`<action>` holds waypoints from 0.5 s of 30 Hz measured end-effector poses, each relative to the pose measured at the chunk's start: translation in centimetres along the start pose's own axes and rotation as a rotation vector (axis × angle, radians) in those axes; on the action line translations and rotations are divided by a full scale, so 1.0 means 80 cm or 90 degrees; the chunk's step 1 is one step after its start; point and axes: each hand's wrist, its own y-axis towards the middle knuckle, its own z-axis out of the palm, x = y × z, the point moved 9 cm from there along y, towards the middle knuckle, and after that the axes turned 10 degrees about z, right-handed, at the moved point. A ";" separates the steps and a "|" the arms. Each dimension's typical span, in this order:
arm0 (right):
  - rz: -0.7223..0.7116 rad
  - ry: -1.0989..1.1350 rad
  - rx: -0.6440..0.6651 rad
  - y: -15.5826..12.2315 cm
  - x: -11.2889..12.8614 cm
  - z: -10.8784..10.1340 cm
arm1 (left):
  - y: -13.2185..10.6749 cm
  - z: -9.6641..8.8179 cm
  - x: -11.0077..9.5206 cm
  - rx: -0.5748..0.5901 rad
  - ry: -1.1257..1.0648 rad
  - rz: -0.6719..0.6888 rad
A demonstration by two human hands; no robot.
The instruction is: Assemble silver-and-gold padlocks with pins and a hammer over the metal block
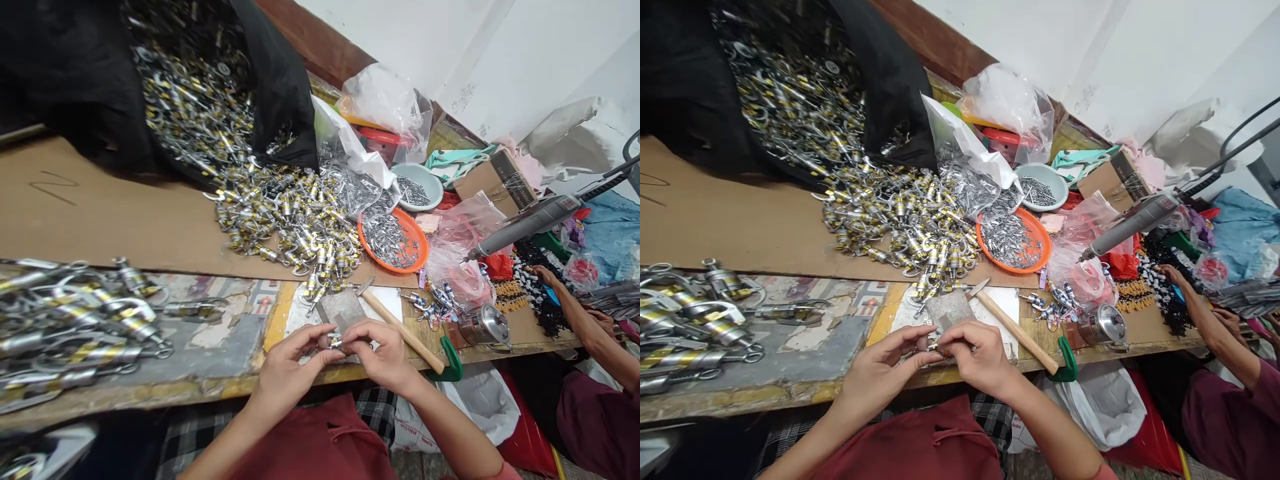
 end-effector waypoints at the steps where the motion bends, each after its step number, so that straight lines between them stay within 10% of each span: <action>1: -0.005 0.006 -0.002 -0.001 0.001 0.001 | 0.001 0.000 -0.005 0.003 0.012 0.019; 8: -0.023 0.013 -0.011 -0.013 0.004 0.004 | 0.000 -0.002 -0.032 0.028 0.011 0.111; 15: -0.007 0.014 -0.055 -0.025 0.001 0.003 | -0.014 -0.005 -0.011 -0.007 -0.019 0.012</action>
